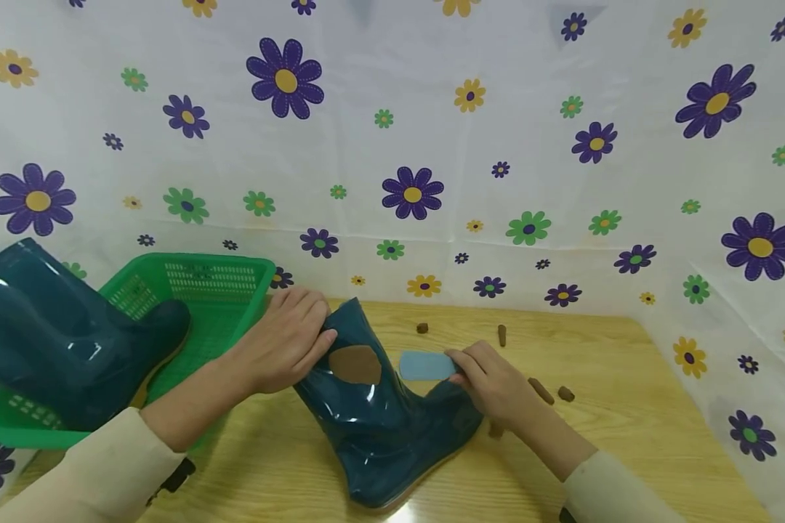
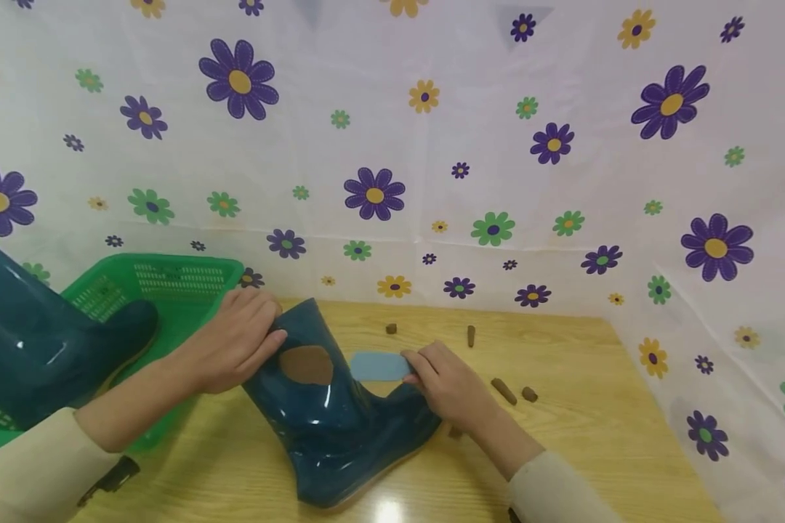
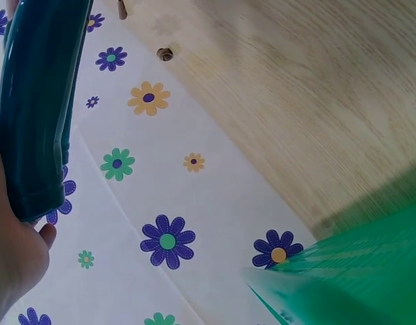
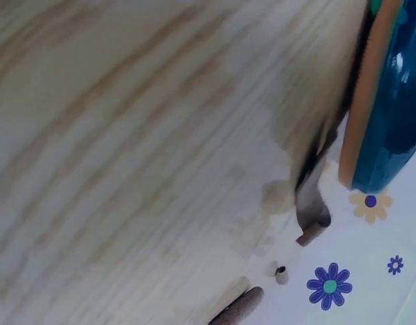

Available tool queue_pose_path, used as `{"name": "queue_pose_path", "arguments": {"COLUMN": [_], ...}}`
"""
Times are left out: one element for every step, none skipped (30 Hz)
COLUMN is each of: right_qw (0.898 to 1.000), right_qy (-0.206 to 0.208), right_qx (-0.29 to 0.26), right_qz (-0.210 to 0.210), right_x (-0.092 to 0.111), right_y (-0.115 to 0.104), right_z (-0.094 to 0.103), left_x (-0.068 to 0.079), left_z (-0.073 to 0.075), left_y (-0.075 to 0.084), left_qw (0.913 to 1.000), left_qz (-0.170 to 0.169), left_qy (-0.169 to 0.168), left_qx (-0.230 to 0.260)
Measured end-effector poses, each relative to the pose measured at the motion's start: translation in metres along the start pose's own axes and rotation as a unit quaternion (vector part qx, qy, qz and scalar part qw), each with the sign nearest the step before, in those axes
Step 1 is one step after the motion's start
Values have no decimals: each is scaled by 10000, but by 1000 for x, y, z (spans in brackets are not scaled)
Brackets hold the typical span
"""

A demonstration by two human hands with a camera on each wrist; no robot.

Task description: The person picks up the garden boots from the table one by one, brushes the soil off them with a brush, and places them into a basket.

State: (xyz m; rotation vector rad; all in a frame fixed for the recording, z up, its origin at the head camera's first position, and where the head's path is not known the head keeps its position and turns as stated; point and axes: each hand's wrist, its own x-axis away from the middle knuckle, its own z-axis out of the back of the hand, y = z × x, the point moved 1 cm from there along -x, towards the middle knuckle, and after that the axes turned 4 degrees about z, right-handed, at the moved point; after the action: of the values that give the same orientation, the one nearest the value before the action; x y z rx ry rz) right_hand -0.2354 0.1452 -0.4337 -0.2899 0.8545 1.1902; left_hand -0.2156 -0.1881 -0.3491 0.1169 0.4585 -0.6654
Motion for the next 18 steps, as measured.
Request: {"name": "queue_pose_path", "arguments": {"right_qw": [10000,9999,9998,9996,9995,9994,9995,9995,9996,9998,9998,9999,9999,9999,9999,9999,9999,9999], "right_qy": [-62,-117,-177,-229,-280,-300,-299,-278,-248,-204,-157,-106,-68,-42,-30,-25,-27,-21], "right_qx": [-5,-32,-47,-64,-70,-61,-57,-37,-2,15,39,44,33,30,25,-7,-14,-33], "right_qz": [42,90,128,149,159,153,132,111,92,88,95,91,96,105,122,135,143,140], "right_x": [1,2,1,0,-3,-6,-10,-14,-18,-22,-27,-31,-35,-38,-40,-39,-38,-35], "right_y": [0,-1,-2,-5,-7,-10,-13,-16,-19,-22,-24,-26,-28,-29,-29,-29,-28,-26], "right_z": [0,-2,-4,-6,-8,-10,-12,-14,-17,-18,-20,-21,-22,-23,-23,-23,-22,-20], "left_x": [0,0,0,0,-1,-1,-1,-2,-1,-1,-1,-1,0,0,0,1,1,1], "left_z": [0,0,0,1,1,1,1,0,0,0,0,0,0,0,0,0,0,0], "left_y": [0,0,0,0,1,1,1,2,2,2,2,2,2,2,2,1,1,1], "left_qw": [10000,10000,10000,10000,10000,10000,10000,10000,10000,10000,10000,10000,10000,10000,10000,10000,10000,10000], "left_qz": [-1,-4,-7,-20,-33,-48,-59,-69,-72,-70,-61,-52,-49,-41,-23,-2,18,32], "left_qy": [3,10,15,19,25,30,35,42,40,33,30,19,15,10,-1,-16,-26,-43], "left_qx": [-11,-17,-24,-27,-27,-21,-21,-17,-6,9,25,36,37,40,42,32,20,7]}}
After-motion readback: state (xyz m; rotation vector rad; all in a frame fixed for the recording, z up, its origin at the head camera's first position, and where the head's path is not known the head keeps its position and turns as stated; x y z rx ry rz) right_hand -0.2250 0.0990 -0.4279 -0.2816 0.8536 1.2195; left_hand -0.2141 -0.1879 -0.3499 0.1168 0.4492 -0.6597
